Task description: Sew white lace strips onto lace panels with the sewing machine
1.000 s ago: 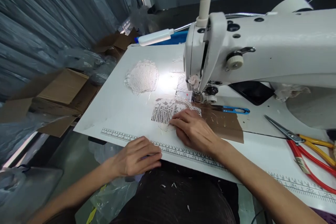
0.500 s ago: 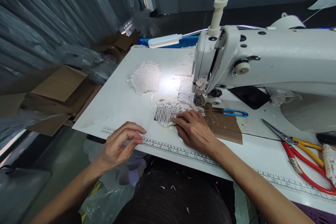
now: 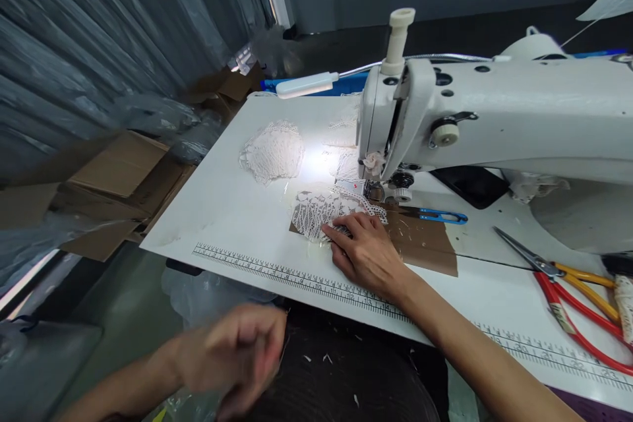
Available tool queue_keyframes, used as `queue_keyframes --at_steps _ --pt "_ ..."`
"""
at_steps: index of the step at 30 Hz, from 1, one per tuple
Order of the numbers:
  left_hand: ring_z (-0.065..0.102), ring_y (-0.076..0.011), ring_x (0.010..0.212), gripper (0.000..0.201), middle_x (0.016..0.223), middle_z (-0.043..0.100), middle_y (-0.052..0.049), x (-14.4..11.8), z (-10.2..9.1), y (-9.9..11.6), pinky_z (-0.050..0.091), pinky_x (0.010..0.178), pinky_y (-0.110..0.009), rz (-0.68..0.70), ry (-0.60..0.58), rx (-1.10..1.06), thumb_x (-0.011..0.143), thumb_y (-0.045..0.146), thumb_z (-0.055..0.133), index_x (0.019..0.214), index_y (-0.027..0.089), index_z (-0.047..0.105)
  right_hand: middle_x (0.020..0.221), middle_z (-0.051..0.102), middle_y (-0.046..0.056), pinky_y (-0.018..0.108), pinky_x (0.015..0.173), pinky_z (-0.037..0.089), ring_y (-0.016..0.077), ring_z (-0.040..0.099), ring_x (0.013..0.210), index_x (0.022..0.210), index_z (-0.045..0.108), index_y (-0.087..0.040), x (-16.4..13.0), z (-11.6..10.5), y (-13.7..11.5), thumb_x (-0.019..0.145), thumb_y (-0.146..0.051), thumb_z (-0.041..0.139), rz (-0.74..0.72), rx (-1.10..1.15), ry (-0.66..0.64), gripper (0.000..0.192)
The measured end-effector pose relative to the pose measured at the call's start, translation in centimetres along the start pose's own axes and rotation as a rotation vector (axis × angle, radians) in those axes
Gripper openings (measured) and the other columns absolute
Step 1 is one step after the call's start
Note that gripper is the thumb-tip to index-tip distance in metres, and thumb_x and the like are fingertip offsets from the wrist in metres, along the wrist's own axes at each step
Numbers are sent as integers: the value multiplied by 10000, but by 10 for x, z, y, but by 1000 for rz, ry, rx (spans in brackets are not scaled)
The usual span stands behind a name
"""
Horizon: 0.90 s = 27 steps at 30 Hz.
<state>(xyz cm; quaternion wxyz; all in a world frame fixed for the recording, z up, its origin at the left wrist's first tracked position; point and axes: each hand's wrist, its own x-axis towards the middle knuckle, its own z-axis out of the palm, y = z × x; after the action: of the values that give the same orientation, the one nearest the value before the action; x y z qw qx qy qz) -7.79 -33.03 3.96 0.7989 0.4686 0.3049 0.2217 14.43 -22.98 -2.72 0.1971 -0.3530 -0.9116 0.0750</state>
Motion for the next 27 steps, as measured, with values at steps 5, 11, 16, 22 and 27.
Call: queue_keyframes --at_steps 5,11,16,22,27 --pt "593 -100 686 202 981 695 -22 -20 -14 40 446 615 -203 -95 6 892 913 335 609 1085 234 641 1217 568 142 507 892 433 300 502 1098 1335 504 -184 -4 0 3 895 -172 476 -48 61 79 441" --pt "566 -91 694 238 954 632 -18 -5 -41 71 409 575 -201 33 281 1301 902 363 616 767 185 696 1093 592 115 467 848 471 277 551 1019 1217 595 -223 -8 -7 17 822 -103 540 12 126 376 416" --pt "594 -143 834 202 1016 632 -53 39 -76 85 473 657 -242 360 399 1460 931 342 564 998 187 675 937 623 69 427 799 492 240 600 884 932 704 -233 -10 -19 28 816 -119 532 252 158 580 237" --pt "611 -183 992 197 1122 644 -76 120 -107 85 512 784 -322 667 207 1576 946 294 532 1022 188 680 772 597 48 356 690 505 201 594 757 845 714 -211 -9 -21 36 822 -147 506 407 180 647 220" --pt "627 -161 903 138 1022 685 -32 170 -114 82 496 808 -339 736 6 1565 913 267 588 935 237 721 778 598 41 340 689 502 194 604 769 792 688 -216 -8 -23 39 817 -130 477 437 232 656 229"
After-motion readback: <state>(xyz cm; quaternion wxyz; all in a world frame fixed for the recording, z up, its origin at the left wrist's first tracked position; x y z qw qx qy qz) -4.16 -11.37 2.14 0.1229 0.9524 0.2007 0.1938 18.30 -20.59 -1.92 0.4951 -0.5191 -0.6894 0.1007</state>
